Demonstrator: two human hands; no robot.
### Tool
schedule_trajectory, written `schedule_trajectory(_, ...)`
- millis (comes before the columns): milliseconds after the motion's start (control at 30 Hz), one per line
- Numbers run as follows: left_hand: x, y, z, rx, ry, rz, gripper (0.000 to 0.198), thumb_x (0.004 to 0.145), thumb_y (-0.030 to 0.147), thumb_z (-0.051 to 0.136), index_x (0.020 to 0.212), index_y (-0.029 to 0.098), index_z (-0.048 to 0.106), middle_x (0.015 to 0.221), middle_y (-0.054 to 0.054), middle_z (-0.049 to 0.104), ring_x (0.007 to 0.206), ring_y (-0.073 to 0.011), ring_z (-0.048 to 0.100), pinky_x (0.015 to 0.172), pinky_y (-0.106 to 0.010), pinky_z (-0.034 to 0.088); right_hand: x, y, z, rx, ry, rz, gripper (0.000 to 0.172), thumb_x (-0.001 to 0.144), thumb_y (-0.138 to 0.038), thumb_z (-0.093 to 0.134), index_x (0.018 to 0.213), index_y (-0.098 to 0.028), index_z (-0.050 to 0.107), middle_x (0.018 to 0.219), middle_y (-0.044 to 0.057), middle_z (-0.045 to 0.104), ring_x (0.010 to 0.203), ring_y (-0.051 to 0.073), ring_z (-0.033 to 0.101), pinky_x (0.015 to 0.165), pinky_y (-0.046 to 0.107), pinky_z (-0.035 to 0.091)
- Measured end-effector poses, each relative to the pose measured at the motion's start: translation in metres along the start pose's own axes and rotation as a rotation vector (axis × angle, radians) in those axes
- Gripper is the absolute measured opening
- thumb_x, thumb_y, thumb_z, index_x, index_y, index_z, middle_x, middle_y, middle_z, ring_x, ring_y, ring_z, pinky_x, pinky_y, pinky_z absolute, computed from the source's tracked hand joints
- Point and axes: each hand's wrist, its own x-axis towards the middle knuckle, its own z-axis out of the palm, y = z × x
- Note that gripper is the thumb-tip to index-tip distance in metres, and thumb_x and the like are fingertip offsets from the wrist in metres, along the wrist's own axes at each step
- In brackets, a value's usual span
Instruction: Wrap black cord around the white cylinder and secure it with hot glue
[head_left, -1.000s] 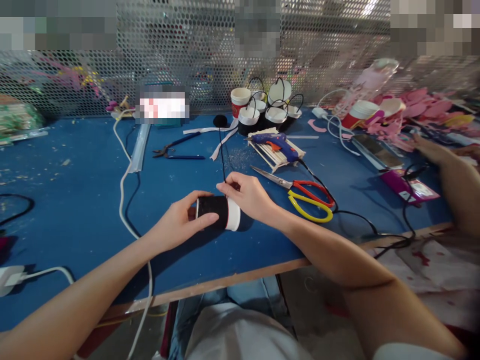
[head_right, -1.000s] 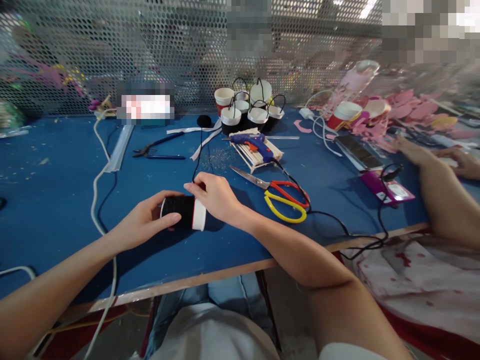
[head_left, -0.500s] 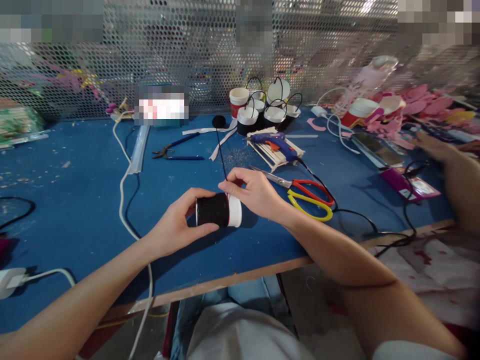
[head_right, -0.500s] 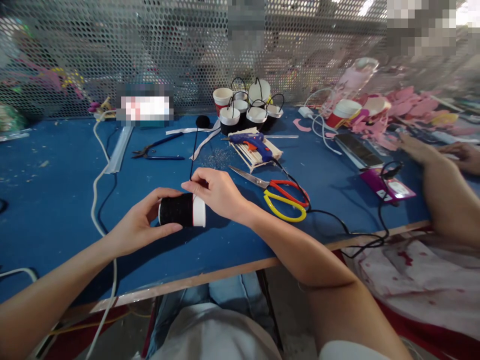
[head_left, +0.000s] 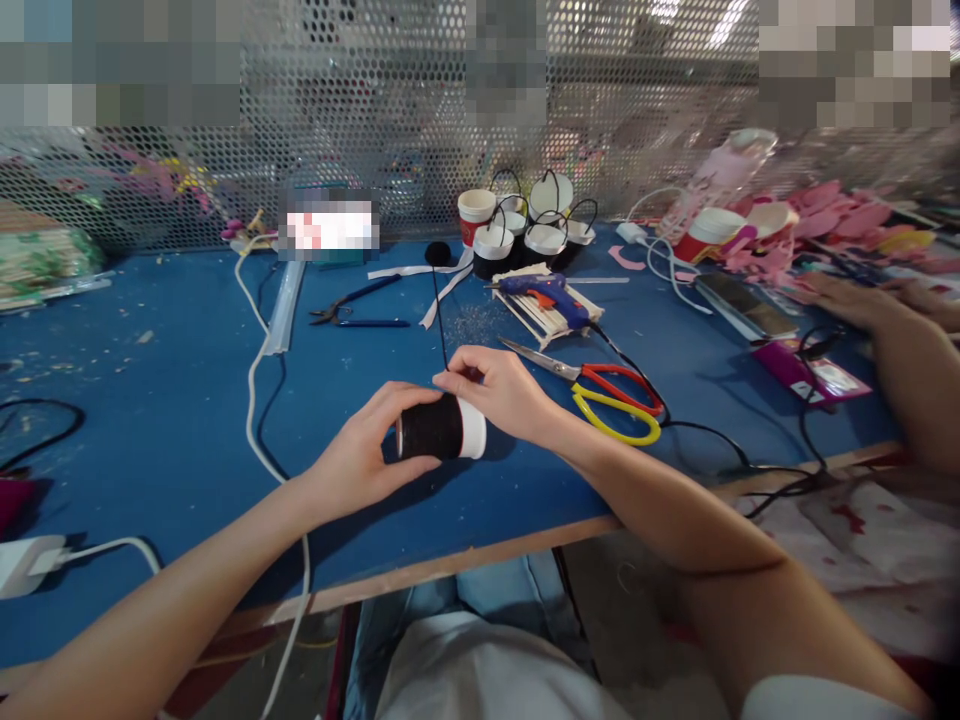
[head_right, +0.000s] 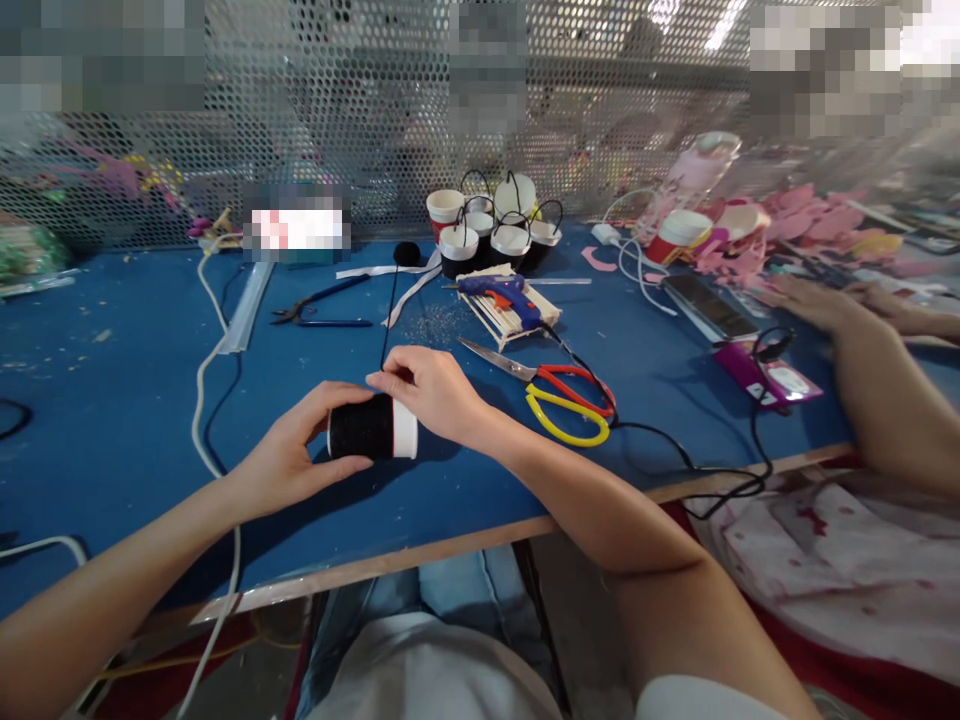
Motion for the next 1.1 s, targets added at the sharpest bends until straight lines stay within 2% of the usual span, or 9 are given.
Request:
schedule_trajectory(167,0.0,0.004,-0.003,0.114,-0.057,0.038,0.055,0.078,0.026,0.06,0.127,0.024,0.036,0.121,-0.01,0.044,0.114,-0.023,0.045,0.097,-0.039,0.04,0.003,0.0,0.001,0.045,-0.038,-0.006,0.026,0.08,-0.038,0.054,0.066,-0.016,0.056,0.063,-0.002,0.053,0.059,0.008,0.045,0.056,0.022,0.034)
schedule_trajectory(333,-0.002,0.006,-0.003,0.163,-0.135,0.056,0.057,0.078,0.026,0.059,0.13,0.025,0.035,0.123,-0.009,0.042,0.116,-0.024,0.044,0.097,-0.038,0.041,0.014,-0.006,0.002,0.21,-0.21,0.029,0.026,0.078,-0.038,0.055,0.067,-0.015,0.055,0.06,-0.003,0.052,0.055,0.007,0.046,0.053,0.021,0.035)
schedule_trajectory(467,-0.002,0.006,-0.002,0.17,-0.111,0.031,0.055,0.075,0.028,0.062,0.126,0.024,0.04,0.123,-0.009,0.045,0.116,-0.0256,0.046,0.096,-0.038,0.042,0.023,-0.008,0.004,0.118,-0.263,-0.001,0.027,0.077,-0.038,0.056,0.065,-0.014,0.058,0.061,-0.001,0.056,0.059,0.009,0.049,0.056,0.022,0.037)
schedule_trajectory(600,0.0,0.007,-0.005,0.14,-0.084,0.004,0.053,0.073,0.027,0.064,0.122,0.022,0.044,0.118,-0.009,0.049,0.108,-0.0238,0.051,0.092,-0.037,0.045,0.033,-0.001,-0.018,-0.177,-0.091,0.02,0.034,0.079,-0.046,0.052,0.067,-0.016,0.061,0.061,0.001,0.059,0.058,0.011,0.051,0.056,0.025,0.036)
schedule_trajectory(767,0.001,0.005,-0.005,0.133,-0.043,0.0,0.051,0.073,0.026,0.064,0.12,0.022,0.045,0.118,-0.009,0.05,0.108,-0.0239,0.051,0.092,-0.04,0.044,0.048,0.031,-0.082,-0.691,0.3,0.177,0.033,0.082,-0.042,0.049,0.087,-0.013,0.064,0.081,0.011,0.065,0.073,0.02,0.058,0.064,0.031,0.04)
schedule_trajectory(833,0.001,0.003,-0.005,0.138,-0.031,-0.009,0.052,0.073,0.027,0.065,0.12,0.021,0.045,0.118,-0.01,0.05,0.109,-0.024,0.051,0.093,-0.041,0.043,0.051,0.047,-0.103,-0.895,0.248,0.348,0.036,0.079,-0.037,0.052,0.094,-0.006,0.063,0.091,0.019,0.064,0.083,0.026,0.059,0.069,0.034,0.041)
schedule_trajectory(900,0.001,0.002,-0.004,0.144,-0.026,-0.021,0.052,0.072,0.028,0.065,0.119,0.021,0.045,0.118,-0.009,0.051,0.11,-0.0239,0.05,0.094,-0.041,0.042,0.053,0.061,-0.114,-0.966,0.094,0.486,0.034,0.078,-0.032,0.053,0.091,-0.003,0.064,0.091,0.023,0.064,0.085,0.028,0.059,0.069,0.035,0.042)
schedule_trajectory(967,0.002,0.0,-0.003,0.146,-0.019,-0.027,0.052,0.072,0.029,0.066,0.119,0.021,0.045,0.118,-0.009,0.051,0.11,-0.0236,0.05,0.095,-0.041,0.042,0.053,0.069,-0.117,-0.958,-0.005,0.537,0.029,0.077,-0.027,0.05,0.085,-0.004,0.066,0.087,0.022,0.065,0.082,0.027,0.061,0.067,0.033,0.042)
schedule_trajectory(1100,0.002,-0.002,-0.003,0.153,0.003,-0.03,0.053,0.071,0.03,0.067,0.118,0.02,0.045,0.117,-0.009,0.051,0.109,-0.0237,0.051,0.094,-0.041,0.043,0.054,0.072,-0.111,-0.918,-0.018,0.539,0.021,0.07,-0.021,0.053,0.078,-0.007,0.067,0.08,0.019,0.066,0.075,0.027,0.062,0.059,0.031,0.041)
